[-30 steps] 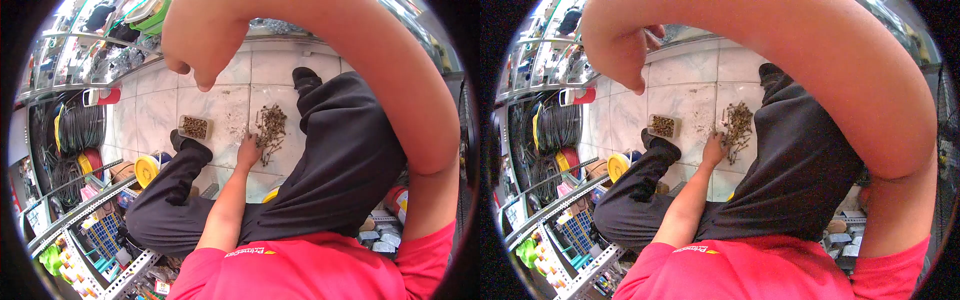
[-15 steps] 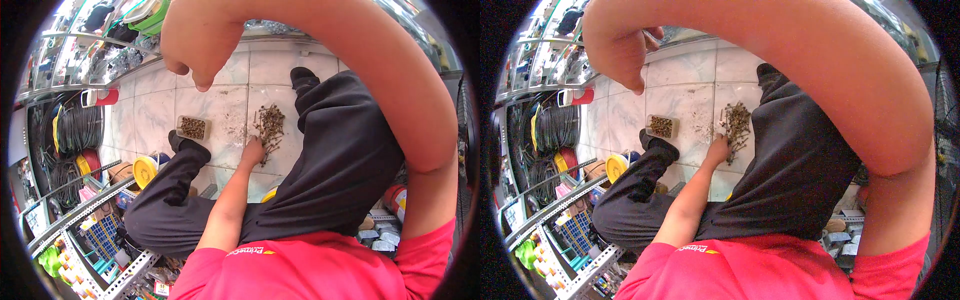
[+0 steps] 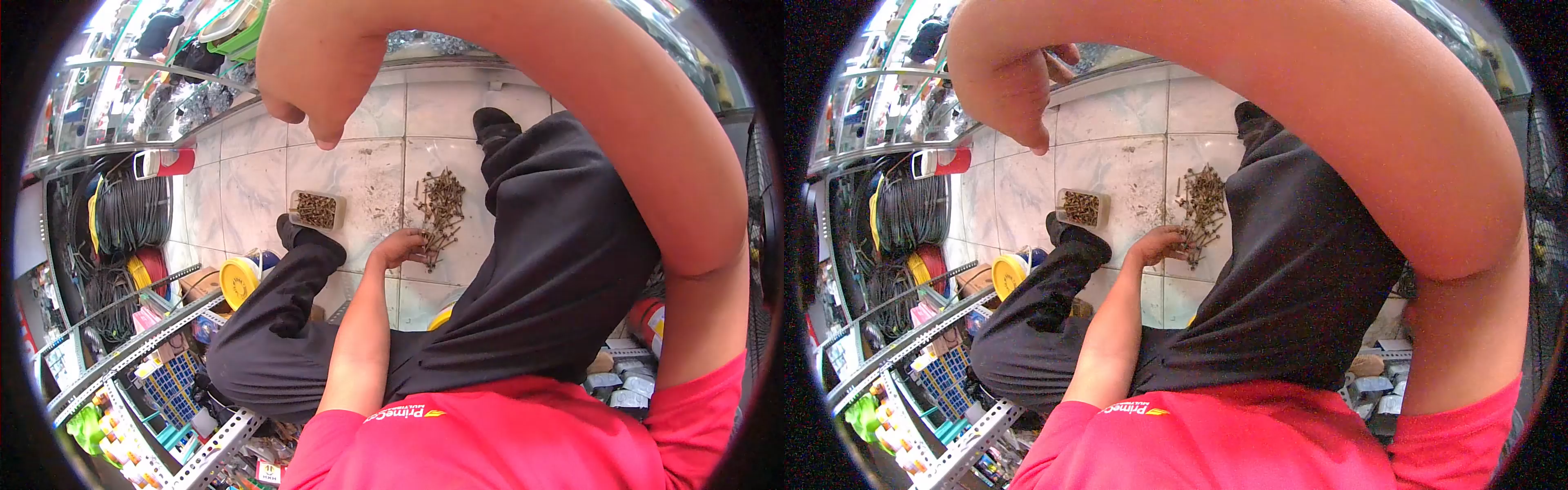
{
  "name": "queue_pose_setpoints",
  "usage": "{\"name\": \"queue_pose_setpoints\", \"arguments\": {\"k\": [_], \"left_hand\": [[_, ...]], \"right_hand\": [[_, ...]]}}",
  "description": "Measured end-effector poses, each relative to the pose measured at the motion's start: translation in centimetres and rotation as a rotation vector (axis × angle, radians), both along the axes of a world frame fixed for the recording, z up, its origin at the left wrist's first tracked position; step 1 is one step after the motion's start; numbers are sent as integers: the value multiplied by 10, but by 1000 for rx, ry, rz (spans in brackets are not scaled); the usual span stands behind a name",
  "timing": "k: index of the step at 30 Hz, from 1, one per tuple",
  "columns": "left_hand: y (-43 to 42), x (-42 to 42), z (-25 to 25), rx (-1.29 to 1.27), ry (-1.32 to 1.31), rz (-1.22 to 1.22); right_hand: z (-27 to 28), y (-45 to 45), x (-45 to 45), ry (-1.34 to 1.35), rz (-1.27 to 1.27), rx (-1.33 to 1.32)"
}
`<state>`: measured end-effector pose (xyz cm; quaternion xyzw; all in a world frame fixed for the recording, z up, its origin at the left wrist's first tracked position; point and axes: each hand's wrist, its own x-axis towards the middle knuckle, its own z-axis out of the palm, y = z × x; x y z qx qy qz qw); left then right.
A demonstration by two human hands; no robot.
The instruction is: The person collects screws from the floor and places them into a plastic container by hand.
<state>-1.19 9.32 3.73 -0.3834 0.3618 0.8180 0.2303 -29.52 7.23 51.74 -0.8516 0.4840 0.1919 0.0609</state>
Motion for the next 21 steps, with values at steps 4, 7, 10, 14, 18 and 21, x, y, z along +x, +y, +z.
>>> {"name": "queue_pose_setpoints", "arguments": {"k": [4, 7, 10, 14, 18, 21], "left_hand": [[0, -6, 8, 34, 11, 36], [-2, -6, 7, 49, 47, 68], [-2, -8, 10, 48, 34, 71], [-1, -8, 12, 17, 8, 43], [2, -5, 7, 36, 6, 98], [2, -1, -12, -168, -192, -187]], "right_hand": [[1, 1, 1, 8, -15, 6], [-1, 4, 5, 27, -47, -21], [2, -5, -2, 5, 31, 29], [0, 1, 2, 18, -12, 4], [1, -5, -1, 16, 34, 37], [-1, 4, 6, 25, -40, -5]]}}
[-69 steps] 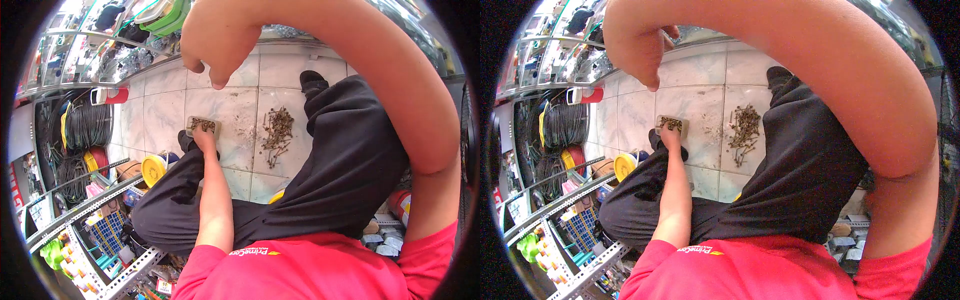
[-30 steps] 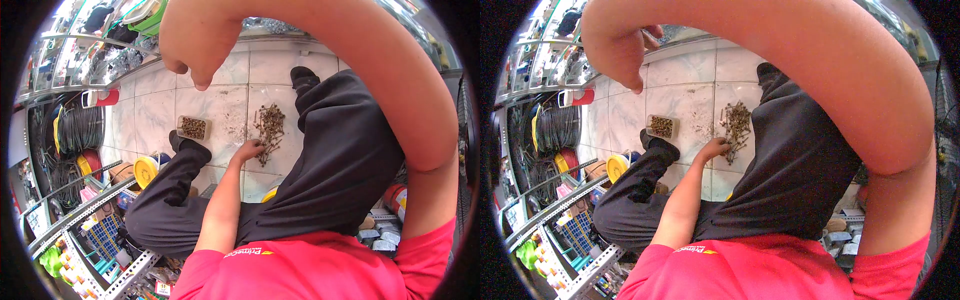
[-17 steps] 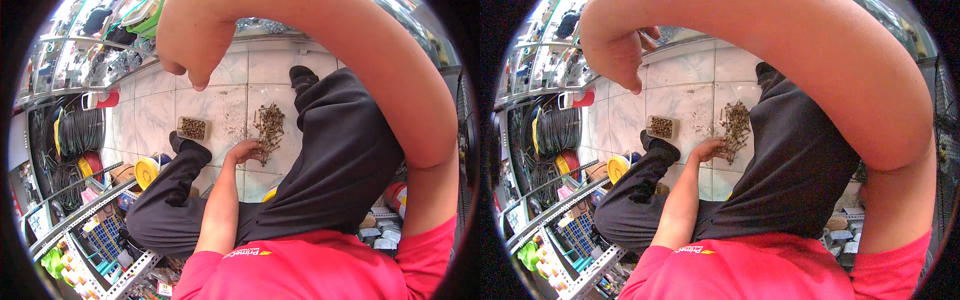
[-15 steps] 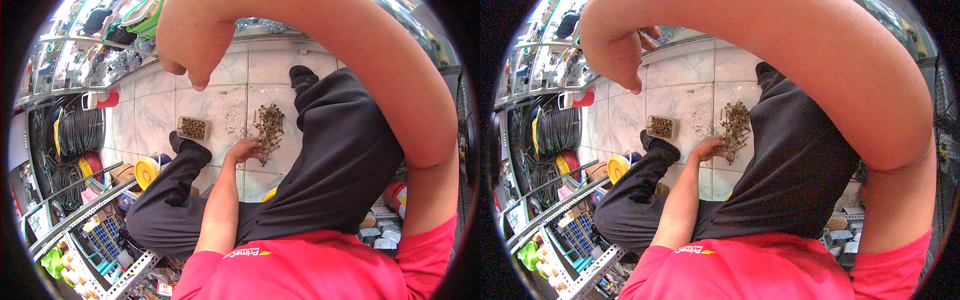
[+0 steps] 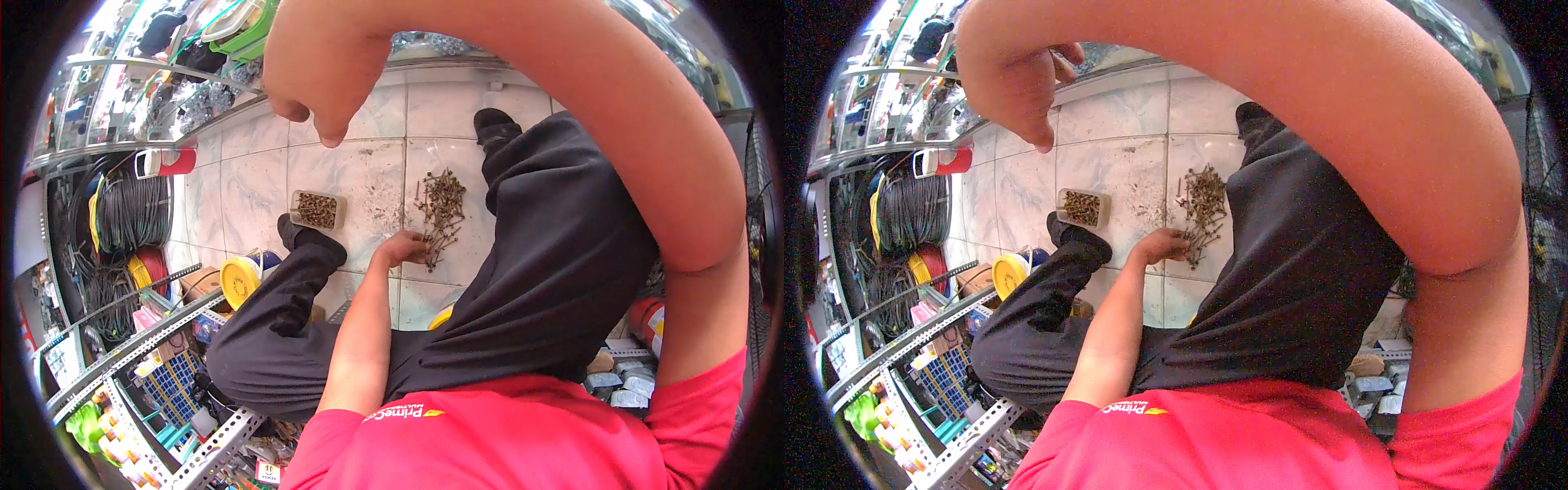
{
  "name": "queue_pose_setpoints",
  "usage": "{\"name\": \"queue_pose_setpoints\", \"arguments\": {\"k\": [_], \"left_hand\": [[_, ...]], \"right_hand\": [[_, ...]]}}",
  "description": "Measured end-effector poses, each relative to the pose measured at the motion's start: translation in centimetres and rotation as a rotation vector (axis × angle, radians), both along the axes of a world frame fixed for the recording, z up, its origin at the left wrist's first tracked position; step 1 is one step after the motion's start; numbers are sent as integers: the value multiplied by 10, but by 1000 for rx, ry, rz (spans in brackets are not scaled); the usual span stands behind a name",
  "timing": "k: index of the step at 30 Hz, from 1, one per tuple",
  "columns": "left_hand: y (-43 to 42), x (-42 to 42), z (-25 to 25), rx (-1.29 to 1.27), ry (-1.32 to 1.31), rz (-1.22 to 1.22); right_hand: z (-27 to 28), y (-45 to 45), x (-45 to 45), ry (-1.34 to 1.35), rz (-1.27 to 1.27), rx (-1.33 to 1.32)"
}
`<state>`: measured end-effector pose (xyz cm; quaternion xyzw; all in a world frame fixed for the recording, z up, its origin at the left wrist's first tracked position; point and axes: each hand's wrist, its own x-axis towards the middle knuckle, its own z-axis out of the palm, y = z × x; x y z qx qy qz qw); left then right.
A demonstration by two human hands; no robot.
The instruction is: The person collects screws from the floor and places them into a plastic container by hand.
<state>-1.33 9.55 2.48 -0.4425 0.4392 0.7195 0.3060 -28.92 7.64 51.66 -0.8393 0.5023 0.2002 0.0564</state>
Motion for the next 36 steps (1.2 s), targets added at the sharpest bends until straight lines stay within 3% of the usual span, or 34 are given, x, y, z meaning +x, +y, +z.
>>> {"name": "queue_pose_setpoints", "arguments": {"k": [6, 9, 12, 18, 27, 36], "left_hand": [[2, 5, 6, 98, 43, -17], [1, 7, 6, 192, 107, 149], [-1, 7, -2, 63, 36, 74], [0, 12, -5, 61, -2, 59], [-10, 0, 10, 89, 258, 433], [-24, -12, 2, 95, 418, 521]], "right_hand": [[-1, -15, -9, -37, 116, 65], [-3, -5, -1, -9, 20, -6], [-1, -8, -5, -30, 52, 18], [-3, -6, 0, -3, -2, 22], [1, -12, -9, -30, 53, 37], [1, -16, -12, -47, 77, 86]]}}
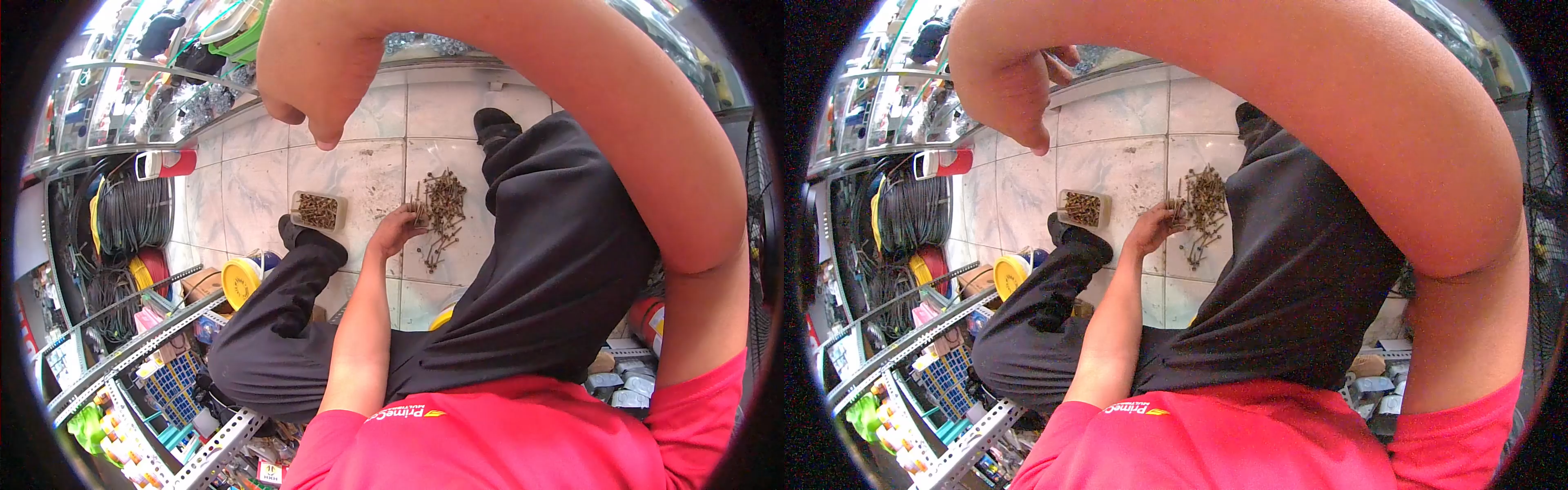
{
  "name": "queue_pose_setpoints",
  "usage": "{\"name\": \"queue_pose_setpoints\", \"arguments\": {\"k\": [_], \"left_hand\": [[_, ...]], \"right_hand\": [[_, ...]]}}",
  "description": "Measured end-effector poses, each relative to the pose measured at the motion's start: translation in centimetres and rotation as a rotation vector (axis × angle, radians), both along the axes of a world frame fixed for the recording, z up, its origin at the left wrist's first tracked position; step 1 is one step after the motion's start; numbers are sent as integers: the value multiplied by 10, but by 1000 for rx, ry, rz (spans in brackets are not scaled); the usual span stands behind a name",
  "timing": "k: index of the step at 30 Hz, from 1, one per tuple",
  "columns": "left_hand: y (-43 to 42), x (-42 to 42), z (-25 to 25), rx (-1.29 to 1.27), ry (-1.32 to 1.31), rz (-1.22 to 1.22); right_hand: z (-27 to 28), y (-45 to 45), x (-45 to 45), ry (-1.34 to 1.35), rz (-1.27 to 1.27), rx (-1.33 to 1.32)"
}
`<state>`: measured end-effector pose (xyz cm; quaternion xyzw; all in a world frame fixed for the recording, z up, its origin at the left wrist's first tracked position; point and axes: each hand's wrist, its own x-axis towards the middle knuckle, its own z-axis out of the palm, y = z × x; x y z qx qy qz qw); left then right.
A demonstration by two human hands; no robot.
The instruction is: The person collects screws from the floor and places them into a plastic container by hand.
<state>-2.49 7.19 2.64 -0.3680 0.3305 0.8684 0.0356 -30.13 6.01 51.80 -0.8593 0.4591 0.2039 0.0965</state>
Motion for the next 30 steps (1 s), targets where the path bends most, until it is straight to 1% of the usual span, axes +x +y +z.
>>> {"name": "queue_pose_setpoints", "arguments": {"k": [3, 6, 9, 10, 11, 12, 13, 15, 18, 19, 22, 25, 28, 29, 30], "left_hand": [[-1, -1, 4, 6, 8, 16], [-7, 8, -3, 22, 45, 141], [-20, 23, -10, -54, -19, 490], [-32, 29, -15, -124, -31, 599], [-38, 38, -19, -420, -76, 617], [-48, 41, -9, -479, -269, 728], [-57, 47, -2, -754, -511, 676], [-72, 65, 12, -1395, -784, 493], [-80, 75, 22, -1390, -1068, 574], [-86, 82, 15, -1361, -1087, 531], [-78, 91, 5, -1429, -1096, 446], [-61, 85, 2, -1649, -1175, 451], [-37, 61, 5, -1639, -883, 341], [-26, 50, 5, -1644, -921, 240], [-17, 47, -5, -1531, -802, 111]], "right_hand": [[-2, -3, 0, 9, 29, 10], [-4, -7, 2, 6, 99, -15], [-5, -2, 3, 7, 40, -59], [-3, 8, 8, 14, -20, -80], [-3, 10, 10, 18, -51, -88], [-2, 13, 11, 22, -82, -96], [-3, 13, 11, 24, -82, -91], [-2, 13, 11, 27, -79, -86], [-1, 14, 11, 32, -82, -84], [-1, 14, 11, 32, -86, -80], [1, 17, 11, 35, -106, -66], [1, 16, 9, 26, -115, -66], [-2, 16, 9, 13, -107, -77], [-1, 16, 9, 14, -104, -80], [-1, 16, 9, 14, -102, -82]]}}
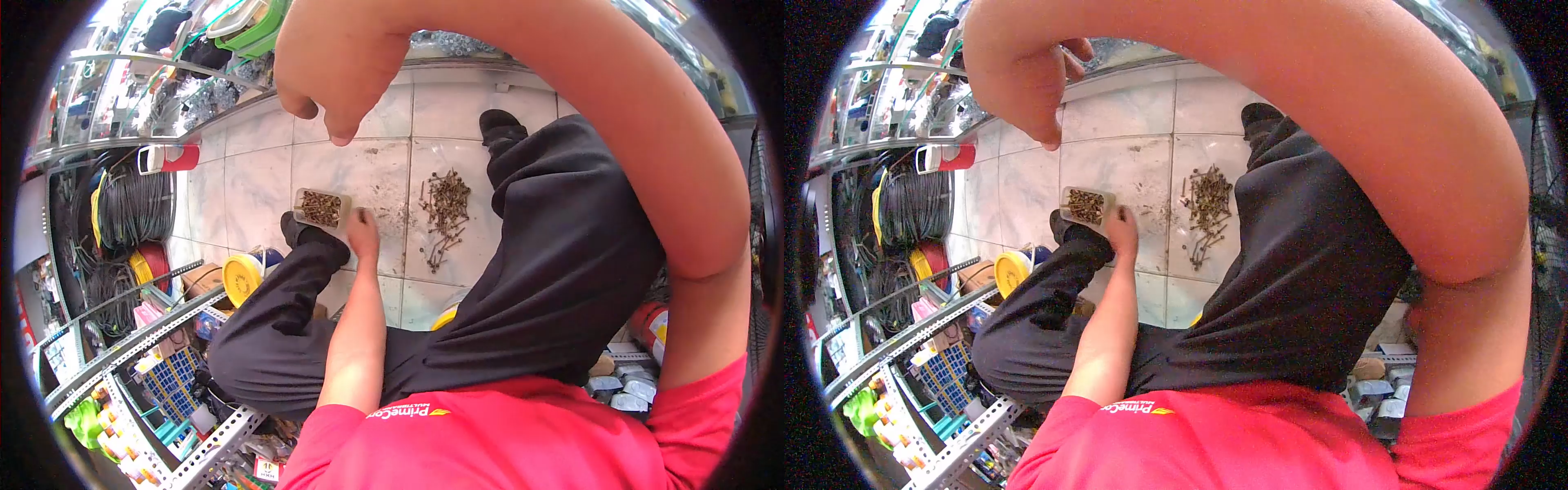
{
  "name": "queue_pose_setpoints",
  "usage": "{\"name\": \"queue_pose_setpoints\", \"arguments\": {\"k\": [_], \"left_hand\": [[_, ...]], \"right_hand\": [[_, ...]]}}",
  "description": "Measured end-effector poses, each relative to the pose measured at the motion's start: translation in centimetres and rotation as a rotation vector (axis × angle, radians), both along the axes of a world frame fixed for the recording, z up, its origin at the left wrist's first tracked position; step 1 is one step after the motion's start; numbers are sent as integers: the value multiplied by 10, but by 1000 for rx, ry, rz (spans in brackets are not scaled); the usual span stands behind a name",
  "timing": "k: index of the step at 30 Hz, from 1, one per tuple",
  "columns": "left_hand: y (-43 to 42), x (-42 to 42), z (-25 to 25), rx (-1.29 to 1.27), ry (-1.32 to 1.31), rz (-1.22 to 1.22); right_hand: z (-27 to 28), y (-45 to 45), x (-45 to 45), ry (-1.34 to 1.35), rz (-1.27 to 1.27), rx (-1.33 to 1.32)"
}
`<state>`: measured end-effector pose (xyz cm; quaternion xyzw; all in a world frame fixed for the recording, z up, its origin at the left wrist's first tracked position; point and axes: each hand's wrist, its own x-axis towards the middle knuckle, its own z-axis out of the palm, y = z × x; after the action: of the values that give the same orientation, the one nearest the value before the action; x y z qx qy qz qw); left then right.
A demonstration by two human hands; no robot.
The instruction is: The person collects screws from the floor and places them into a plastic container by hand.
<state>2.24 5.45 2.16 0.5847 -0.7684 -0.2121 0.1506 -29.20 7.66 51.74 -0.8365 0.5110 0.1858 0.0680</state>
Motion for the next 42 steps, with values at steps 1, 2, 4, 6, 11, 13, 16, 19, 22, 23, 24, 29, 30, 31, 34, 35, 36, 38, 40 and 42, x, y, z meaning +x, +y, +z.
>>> {"name": "queue_pose_setpoints", "arguments": {"k": [1, 2, 4, 6, 11, 13, 16, 19, 22, 23, 24, 29, 30, 31, 34, 35, 36, 38, 40, 42], "left_hand": [[9, -5, -3, 162, 30, -111], [19, -8, -6, 301, -100, -196], [42, -17, 1, 462, -288, -347], [65, -21, 3, 508, -401, -481], [103, -31, 17, 485, -605, -706], [114, -27, 7, 454, -592, -713], [121, -27, -2, 464, -566, -702], [122, -24, -8, 498, -553, -681], [122, -19, -21, 499, -526, -657], [122, -17, -26, 496, -513, -643], [122, -17, -27, 493, -500, -629], [104, -7, -33, 507, -306, -555], [98, -3, -38, 510, -241, -581], [91, -1, -41, 732, -85, -424], [74, -2, -37, 1197, 310, -36], [70, -3, -33, 1242, 384, 12], [68, -4, -31, 1286, 458, 60], [68, -6, -26, 1279, 516, 88], [69, -5, -21, 1294, 580, 129], [69, -7, -21, 1270, 360, 53]], "right_hand": [[1, 1, 1, 4, -1, 4], [1, 2, 1, 14, 2, 4], [1, 2, 1, 41, 13, 2], [1, 2, 2, 55, 16, -1], [2, 4, 4, 56, 6, -4], [3, 5, 4, 56, 8, 0], [0, 2, 3, 44, 12, 1], [0, -11, -4, 15, 117, 52], [-3, -7, 0, 32, 81, 29], [-3, -4, 2, 38, 57, 13], [-3, -2, 3, 43, 34, -2], [0, 0, 0, 42, 43, -9], [1, -2, -1, 37, 65, 3], [2, -8, -6, 21, 111, 31], [-2, -4, 0, 38, 77, 1], [-2, -2, 2, 46, 57, -13], [-3, 0, 4, 55, 36, -26], [-2, 0, 3, 55, 31, -20], [-2, 1, 3, 56, 25, -21], [-2, 1, 3, 53, 28, -15]]}}
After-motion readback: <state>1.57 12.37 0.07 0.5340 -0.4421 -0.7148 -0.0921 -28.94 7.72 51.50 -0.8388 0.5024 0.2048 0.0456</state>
